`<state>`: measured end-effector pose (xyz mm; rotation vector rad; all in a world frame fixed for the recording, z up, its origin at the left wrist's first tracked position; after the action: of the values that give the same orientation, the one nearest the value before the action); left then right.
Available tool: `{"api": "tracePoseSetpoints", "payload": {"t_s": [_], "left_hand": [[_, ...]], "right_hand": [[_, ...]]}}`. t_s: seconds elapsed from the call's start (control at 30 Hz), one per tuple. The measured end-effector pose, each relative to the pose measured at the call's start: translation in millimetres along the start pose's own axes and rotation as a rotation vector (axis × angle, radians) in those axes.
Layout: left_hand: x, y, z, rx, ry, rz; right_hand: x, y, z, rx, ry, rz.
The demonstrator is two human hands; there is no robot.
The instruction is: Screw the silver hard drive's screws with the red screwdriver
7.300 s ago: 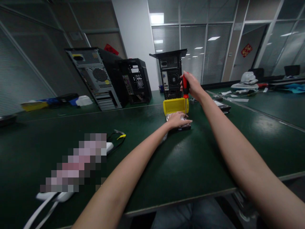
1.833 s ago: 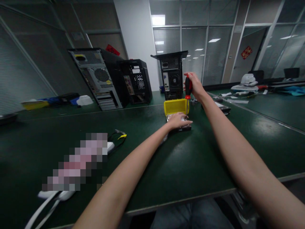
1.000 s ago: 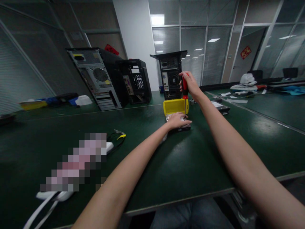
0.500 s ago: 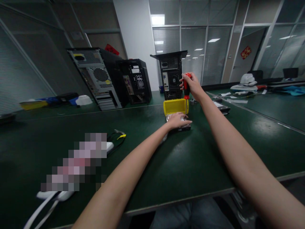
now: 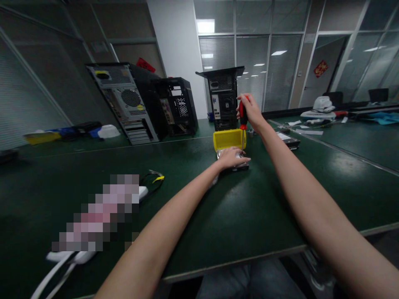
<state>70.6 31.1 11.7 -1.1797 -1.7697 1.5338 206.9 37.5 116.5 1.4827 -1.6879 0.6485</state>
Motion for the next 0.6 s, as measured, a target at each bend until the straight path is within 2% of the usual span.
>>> {"api": "tracePoseSetpoints", "payload": {"t_s": [0.37,0.6], "left_hand": [[-0.3,-1.0,0.1,-0.004,0.007,-0.001],[-1.4,-1.8,0.4,-0.001,0.014,-0.010]], "right_hand": [[0.3,3.1,-1.0,0.013,0.074,-0.037],[-1.9,2.2,-3.2,0.002,0.065,-0.019]]}}
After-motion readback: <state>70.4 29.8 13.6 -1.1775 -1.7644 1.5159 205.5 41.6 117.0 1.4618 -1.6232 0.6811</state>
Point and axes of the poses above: each hand's wrist, its own z-axis away from the middle knuckle, its own y-axis out of the palm, x = y × z, the point moved 2 cm from there along -z, towards the middle knuckle, and after that the axes turned 7 degrees about y, right-handed, at the moved point
